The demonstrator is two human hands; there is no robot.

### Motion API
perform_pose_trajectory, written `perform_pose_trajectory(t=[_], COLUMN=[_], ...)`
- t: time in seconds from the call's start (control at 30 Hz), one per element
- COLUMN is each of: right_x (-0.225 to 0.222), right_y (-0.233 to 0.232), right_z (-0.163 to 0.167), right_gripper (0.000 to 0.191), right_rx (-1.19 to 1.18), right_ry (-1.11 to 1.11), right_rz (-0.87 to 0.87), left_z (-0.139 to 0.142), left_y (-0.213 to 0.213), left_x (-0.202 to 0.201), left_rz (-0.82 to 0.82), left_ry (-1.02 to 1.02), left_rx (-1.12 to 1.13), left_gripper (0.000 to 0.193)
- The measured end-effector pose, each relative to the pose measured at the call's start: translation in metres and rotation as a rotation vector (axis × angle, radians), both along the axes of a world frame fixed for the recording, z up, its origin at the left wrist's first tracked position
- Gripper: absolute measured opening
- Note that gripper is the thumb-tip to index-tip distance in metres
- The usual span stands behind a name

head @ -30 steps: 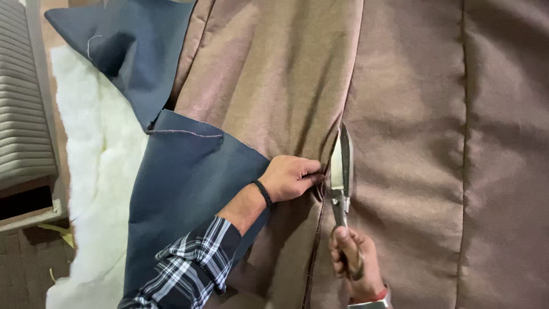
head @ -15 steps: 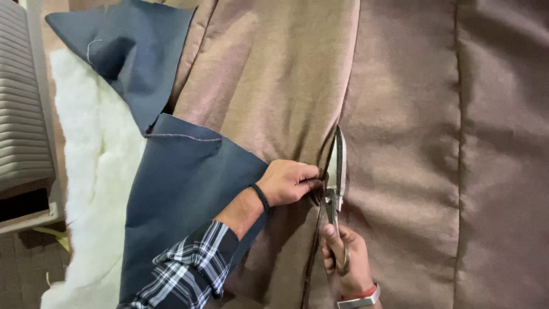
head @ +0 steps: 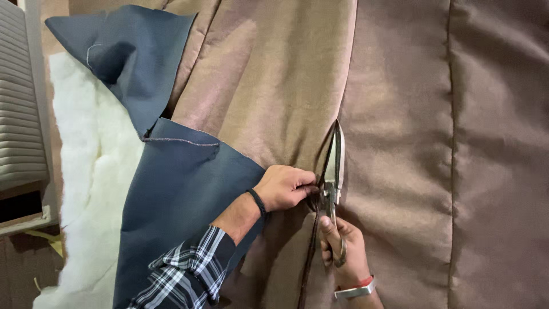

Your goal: The person uses large shears to cut along the seam of a large tan upholstery fabric panel laid over foam and wadding on a work table, holding the fabric taut with the other hand. After cutting along the seam, the person lifts and repositions the cut fabric panel.

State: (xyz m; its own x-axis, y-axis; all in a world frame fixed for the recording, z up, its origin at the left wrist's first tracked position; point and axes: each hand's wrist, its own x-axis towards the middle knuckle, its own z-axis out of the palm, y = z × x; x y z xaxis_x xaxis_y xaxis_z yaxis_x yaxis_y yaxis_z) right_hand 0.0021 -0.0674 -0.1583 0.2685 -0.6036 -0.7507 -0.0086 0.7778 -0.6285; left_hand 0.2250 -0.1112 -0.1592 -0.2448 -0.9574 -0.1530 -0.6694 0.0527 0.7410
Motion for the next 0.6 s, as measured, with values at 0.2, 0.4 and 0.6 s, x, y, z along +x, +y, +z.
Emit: perform_pose_trajectory(t=[0.2,0.4,0.6], right_x=[0.001,0.004,0.004], right_y=[-0.008,-0.016,-0.027], right_z=[-0.005,-0.006,-0.01], right_gripper=[0.036,0.036,0.041], right_rx=[0.016,0.011,-0.052], right_ry=[-0.019,-0.047,0.042], right_rz=[-0.037,-0.057,0.008], left_z=[-0.001,-0.001,0.001], left_y=[0.0,0.0,0.0], left_x=[0.0,0.0,0.001], left_rz=[0.007,0.005,0.003], left_ry=[0.024,-0.004,0.002], left_rx=[0.012,0.003,-0.004], left_gripper=[0.021,0.028,0.029])
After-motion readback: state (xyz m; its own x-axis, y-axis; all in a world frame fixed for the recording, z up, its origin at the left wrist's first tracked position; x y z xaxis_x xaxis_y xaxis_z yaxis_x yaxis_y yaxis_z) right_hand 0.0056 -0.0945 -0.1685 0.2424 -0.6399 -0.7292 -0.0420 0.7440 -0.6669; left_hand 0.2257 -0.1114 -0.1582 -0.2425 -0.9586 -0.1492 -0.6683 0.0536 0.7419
